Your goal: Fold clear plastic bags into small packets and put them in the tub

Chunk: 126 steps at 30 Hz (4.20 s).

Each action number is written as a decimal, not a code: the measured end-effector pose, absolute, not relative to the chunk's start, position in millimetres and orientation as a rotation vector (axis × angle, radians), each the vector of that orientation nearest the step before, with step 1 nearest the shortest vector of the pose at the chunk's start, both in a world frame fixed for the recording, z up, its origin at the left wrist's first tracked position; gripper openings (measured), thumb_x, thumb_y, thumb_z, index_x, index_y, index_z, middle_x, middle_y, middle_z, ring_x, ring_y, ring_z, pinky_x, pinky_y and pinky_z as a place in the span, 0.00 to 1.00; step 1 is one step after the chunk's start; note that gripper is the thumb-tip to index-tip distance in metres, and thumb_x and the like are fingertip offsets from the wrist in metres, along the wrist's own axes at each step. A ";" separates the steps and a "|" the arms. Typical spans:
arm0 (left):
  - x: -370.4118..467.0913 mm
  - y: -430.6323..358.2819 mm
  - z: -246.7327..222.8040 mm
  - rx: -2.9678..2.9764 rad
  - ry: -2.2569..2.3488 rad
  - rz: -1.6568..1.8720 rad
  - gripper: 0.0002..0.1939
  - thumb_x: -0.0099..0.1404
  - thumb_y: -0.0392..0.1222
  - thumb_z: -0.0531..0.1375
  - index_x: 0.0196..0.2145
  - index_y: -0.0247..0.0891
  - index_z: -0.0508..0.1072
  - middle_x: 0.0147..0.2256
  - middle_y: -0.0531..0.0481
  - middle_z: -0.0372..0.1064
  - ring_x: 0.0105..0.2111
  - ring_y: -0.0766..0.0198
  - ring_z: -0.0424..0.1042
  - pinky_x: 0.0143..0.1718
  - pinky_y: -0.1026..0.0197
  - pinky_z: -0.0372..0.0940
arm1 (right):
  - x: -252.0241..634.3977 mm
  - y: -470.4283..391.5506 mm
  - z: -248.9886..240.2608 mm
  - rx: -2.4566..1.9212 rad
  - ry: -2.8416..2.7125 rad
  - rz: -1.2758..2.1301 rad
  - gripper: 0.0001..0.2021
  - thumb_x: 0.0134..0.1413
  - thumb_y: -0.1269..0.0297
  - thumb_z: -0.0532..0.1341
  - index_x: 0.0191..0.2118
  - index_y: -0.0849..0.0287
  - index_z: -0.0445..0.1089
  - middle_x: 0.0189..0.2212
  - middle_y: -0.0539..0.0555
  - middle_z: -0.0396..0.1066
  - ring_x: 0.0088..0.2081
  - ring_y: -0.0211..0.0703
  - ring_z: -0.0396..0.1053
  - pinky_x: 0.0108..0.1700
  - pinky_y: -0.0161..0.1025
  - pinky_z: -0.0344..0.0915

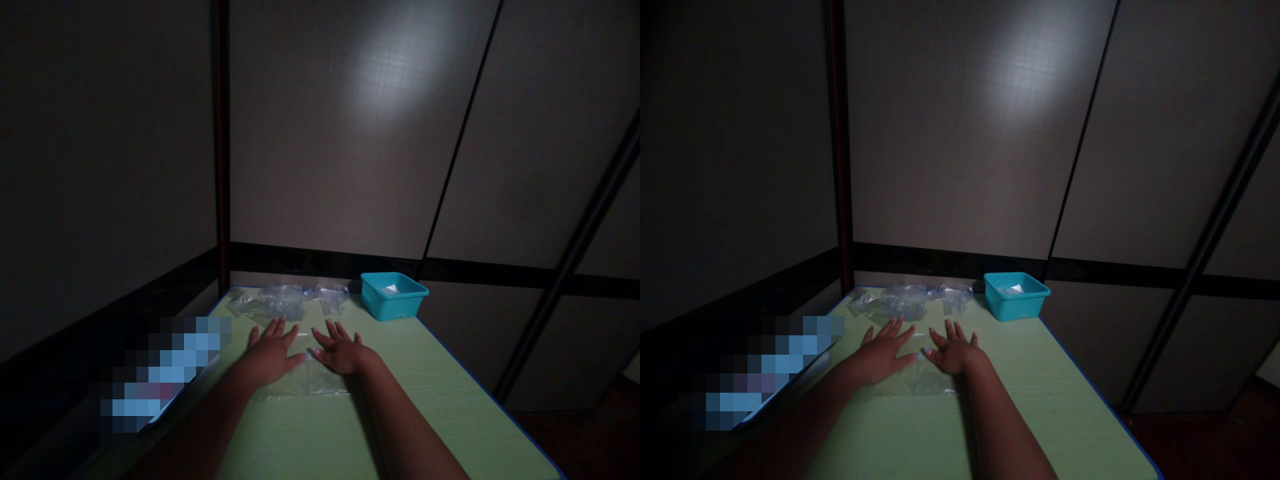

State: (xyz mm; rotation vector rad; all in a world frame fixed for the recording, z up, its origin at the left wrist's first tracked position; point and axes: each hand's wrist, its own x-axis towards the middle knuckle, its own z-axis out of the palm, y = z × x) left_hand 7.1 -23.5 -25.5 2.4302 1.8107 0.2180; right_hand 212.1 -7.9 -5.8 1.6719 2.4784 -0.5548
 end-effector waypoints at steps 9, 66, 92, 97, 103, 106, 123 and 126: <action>8.4 -24.7 -24.3 2.451 1.800 0.232 0.40 0.56 0.70 0.40 0.61 0.47 0.45 0.62 0.40 0.33 0.61 0.50 0.31 0.54 0.36 0.32 | 211.6 -10.1 -4.6 1.619 2.493 -0.563 0.33 0.48 0.34 0.40 0.60 0.35 0.32 0.63 0.50 0.18 0.61 0.57 0.18 0.51 0.71 0.28; 6.3 -18.3 -25.6 2.351 1.982 0.256 0.36 0.57 0.65 0.45 0.60 0.46 0.49 0.62 0.40 0.37 0.61 0.46 0.36 0.54 0.38 0.37 | 216.6 -9.9 -2.2 1.691 2.457 -0.548 0.37 0.48 0.35 0.43 0.61 0.41 0.29 0.63 0.51 0.19 0.62 0.56 0.20 0.52 0.70 0.30; -0.7 -12.0 -26.1 2.300 2.242 0.372 0.24 0.60 0.50 0.50 0.53 0.41 0.61 0.53 0.41 0.58 0.53 0.50 0.53 0.48 0.51 0.54 | 239.8 2.0 -4.5 1.977 2.298 -0.430 0.39 0.48 0.38 0.46 0.61 0.43 0.27 0.63 0.55 0.20 0.61 0.58 0.21 0.51 0.71 0.32; -2.3 -10.0 -24.6 2.274 2.300 0.439 0.20 0.58 0.52 0.53 0.45 0.39 0.66 0.44 0.42 0.63 0.48 0.51 0.57 0.45 0.53 0.56 | 242.3 4.9 -7.6 2.043 2.297 -0.416 0.38 0.49 0.40 0.47 0.61 0.42 0.27 0.63 0.54 0.19 0.61 0.56 0.20 0.52 0.69 0.31; -4.2 -9.8 -24.9 2.246 2.355 0.471 0.22 0.55 0.56 0.55 0.42 0.38 0.66 0.43 0.41 0.62 0.48 0.48 0.56 0.41 0.52 0.56 | 242.2 5.7 -8.5 2.084 2.359 -0.444 0.38 0.49 0.41 0.49 0.61 0.43 0.28 0.63 0.55 0.21 0.62 0.55 0.20 0.52 0.68 0.32; -4.1 -8.8 -26.6 2.232 2.357 0.468 0.23 0.55 0.56 0.56 0.42 0.38 0.65 0.43 0.41 0.61 0.48 0.48 0.56 0.41 0.51 0.56 | 237.9 7.4 -8.6 2.193 2.434 -0.378 0.40 0.50 0.45 0.52 0.61 0.44 0.25 0.63 0.55 0.17 0.62 0.56 0.20 0.53 0.66 0.38; -3.5 -2.1 -33.5 2.287 2.314 0.544 0.20 0.54 0.54 0.58 0.39 0.37 0.66 0.42 0.43 0.62 0.48 0.49 0.55 0.41 0.52 0.55 | 214.2 -9.9 3.1 1.821 3.131 -0.354 0.20 0.53 0.52 0.53 0.48 0.54 0.66 0.28 0.51 0.71 0.28 0.38 0.65 0.31 0.32 0.57; -1.7 -4.1 -30.1 2.295 2.281 0.562 0.17 0.55 0.50 0.59 0.38 0.37 0.66 0.43 0.43 0.63 0.48 0.51 0.56 0.43 0.53 0.55 | 211.3 -9.7 -2.8 1.794 3.104 -0.425 0.18 0.51 0.52 0.55 0.45 0.54 0.68 0.30 0.52 0.72 0.29 0.38 0.65 0.29 0.31 0.55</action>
